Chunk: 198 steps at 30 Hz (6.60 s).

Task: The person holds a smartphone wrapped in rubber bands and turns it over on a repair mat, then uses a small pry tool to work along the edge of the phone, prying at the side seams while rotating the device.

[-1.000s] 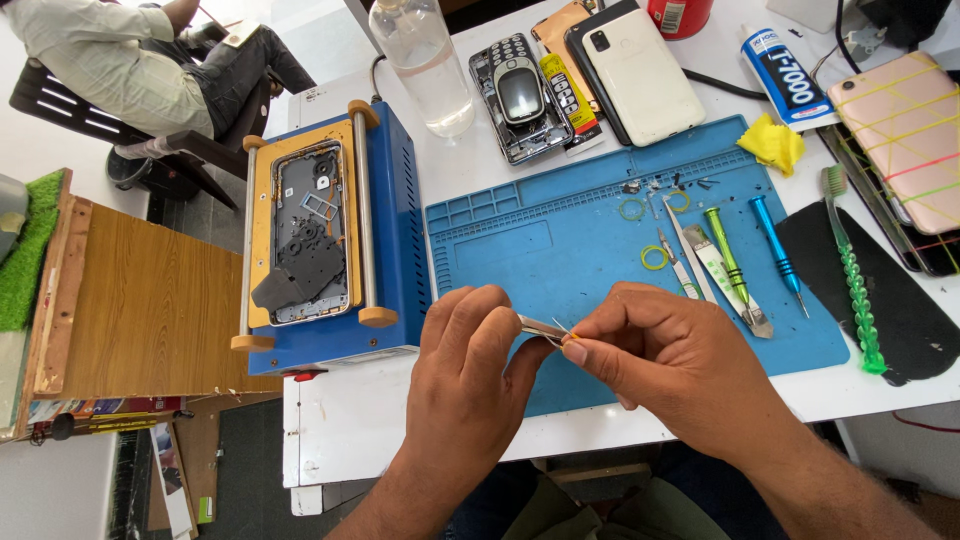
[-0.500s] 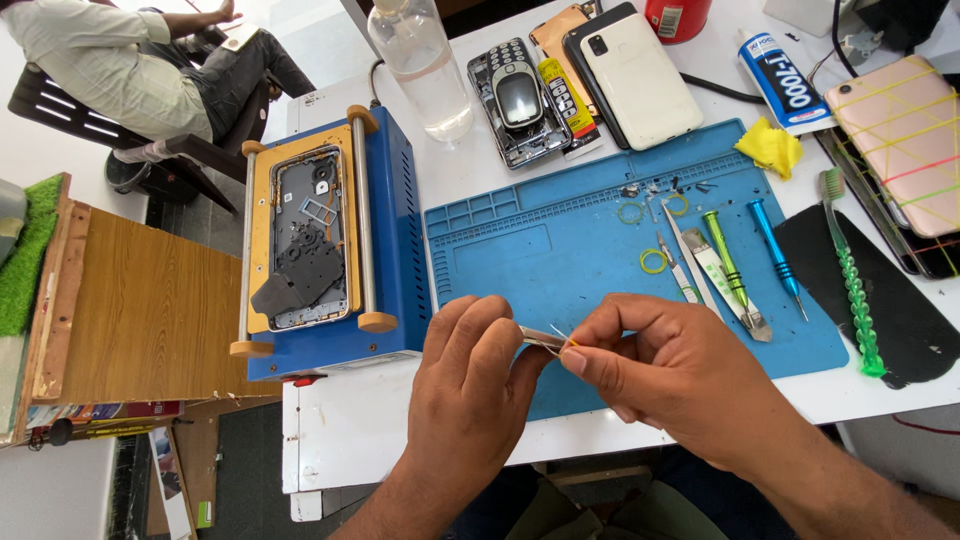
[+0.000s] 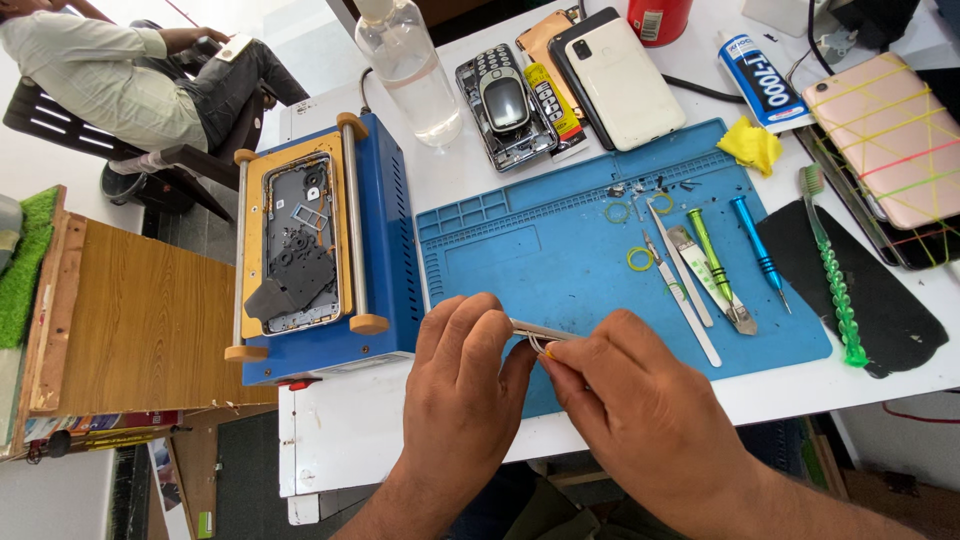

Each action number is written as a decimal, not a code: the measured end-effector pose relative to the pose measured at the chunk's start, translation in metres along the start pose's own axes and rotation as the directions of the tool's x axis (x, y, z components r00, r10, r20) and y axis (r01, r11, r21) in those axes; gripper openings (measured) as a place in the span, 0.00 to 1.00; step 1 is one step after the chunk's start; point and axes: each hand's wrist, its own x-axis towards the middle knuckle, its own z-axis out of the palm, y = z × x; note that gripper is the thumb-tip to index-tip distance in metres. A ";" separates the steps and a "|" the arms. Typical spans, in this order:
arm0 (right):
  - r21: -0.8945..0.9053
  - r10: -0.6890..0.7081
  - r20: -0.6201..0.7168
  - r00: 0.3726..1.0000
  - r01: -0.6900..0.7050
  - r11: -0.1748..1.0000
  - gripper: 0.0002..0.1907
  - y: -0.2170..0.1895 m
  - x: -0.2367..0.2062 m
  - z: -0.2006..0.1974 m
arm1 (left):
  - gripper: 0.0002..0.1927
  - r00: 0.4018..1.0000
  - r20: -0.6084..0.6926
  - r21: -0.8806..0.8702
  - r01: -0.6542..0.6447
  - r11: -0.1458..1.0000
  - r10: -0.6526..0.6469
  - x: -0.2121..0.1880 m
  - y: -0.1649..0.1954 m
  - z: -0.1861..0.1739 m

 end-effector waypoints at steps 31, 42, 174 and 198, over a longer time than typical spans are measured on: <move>0.310 0.153 0.075 0.985 -0.169 0.936 0.05 0.025 0.006 -0.002 | 0.25 0.999 0.039 -0.057 -0.007 0.998 0.010 0.005 -0.011 -0.005; 0.316 0.152 -0.131 0.980 -0.104 0.943 0.08 0.066 0.060 -0.008 | 0.13 0.979 0.130 -0.507 0.201 0.838 -0.156 0.024 -0.059 0.025; -0.194 0.625 0.403 0.668 -0.606 0.772 0.44 0.052 -0.006 -0.014 | 0.68 0.794 0.569 -0.789 0.453 0.415 0.215 0.006 -0.058 0.072; 0.120 0.304 0.088 0.948 -0.313 0.942 0.17 0.050 -0.020 -0.022 | 0.70 0.871 0.491 -0.752 0.417 0.510 0.011 0.005 -0.055 0.075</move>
